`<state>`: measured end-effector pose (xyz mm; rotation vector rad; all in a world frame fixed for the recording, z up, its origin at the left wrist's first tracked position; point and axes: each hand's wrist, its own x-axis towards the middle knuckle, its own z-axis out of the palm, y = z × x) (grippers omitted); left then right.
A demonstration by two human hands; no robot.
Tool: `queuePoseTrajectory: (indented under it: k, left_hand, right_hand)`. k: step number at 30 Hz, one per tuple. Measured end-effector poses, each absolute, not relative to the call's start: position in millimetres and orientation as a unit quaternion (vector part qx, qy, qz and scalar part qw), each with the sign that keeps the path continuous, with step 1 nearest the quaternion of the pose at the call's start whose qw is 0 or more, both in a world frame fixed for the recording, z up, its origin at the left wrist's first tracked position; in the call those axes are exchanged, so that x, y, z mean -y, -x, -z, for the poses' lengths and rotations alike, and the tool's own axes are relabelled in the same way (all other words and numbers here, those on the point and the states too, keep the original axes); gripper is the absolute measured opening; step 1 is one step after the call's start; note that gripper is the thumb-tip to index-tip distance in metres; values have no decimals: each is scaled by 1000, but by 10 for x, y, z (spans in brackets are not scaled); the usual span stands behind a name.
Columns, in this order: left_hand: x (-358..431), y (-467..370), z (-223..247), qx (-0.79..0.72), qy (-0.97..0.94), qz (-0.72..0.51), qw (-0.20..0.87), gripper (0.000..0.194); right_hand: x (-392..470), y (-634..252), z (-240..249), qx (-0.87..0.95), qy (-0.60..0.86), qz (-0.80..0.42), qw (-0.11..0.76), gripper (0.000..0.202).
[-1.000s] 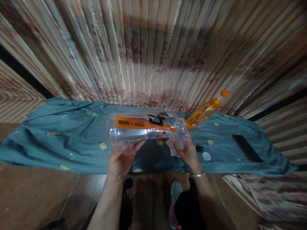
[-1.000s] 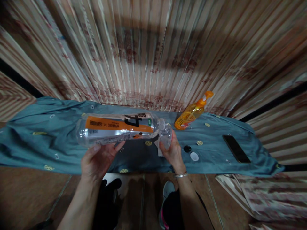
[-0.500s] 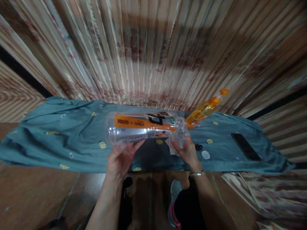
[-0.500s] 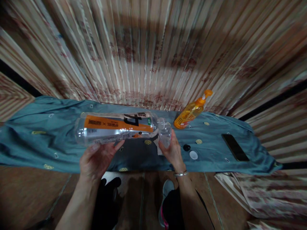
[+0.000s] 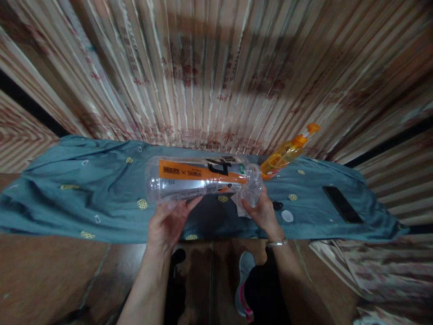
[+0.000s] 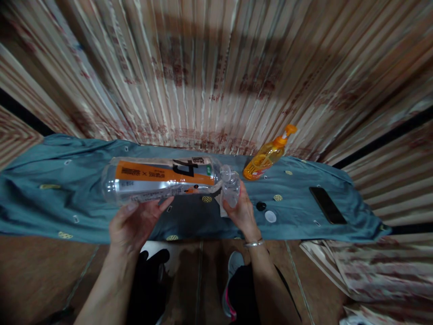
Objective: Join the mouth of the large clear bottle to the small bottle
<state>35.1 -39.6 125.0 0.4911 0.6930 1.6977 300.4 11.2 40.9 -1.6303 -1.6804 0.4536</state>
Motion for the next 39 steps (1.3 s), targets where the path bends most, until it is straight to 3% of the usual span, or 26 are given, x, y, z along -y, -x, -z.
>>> queuePoseTrajectory:
  k: [10,17,25,31,39]
  left_hand:
    - [395,-359,-1285,-299,-208,-727,583,40]
    - [395,-357,-1277,-305,-207,-725,581,50]
    - [405,-349,-1279,-313,-208,-720,584,50]
    - [408,-350,-1277,-312,-209,-716,589,54]
    - [405,-346,-1274,-308,-221,-717,585,58]
  right_hand:
    - [-140,-3033,-326,647,643,-174,372,83]
    - [-152,-3051,-285,651,644,-164,367,85]
    - [-139,-3038,-333,643,651,-174,364,89]
    - [-133,-3035,-334,643,645,-177,372,79]
    - [-129,-3024,-338,641,651,-174,367,81]
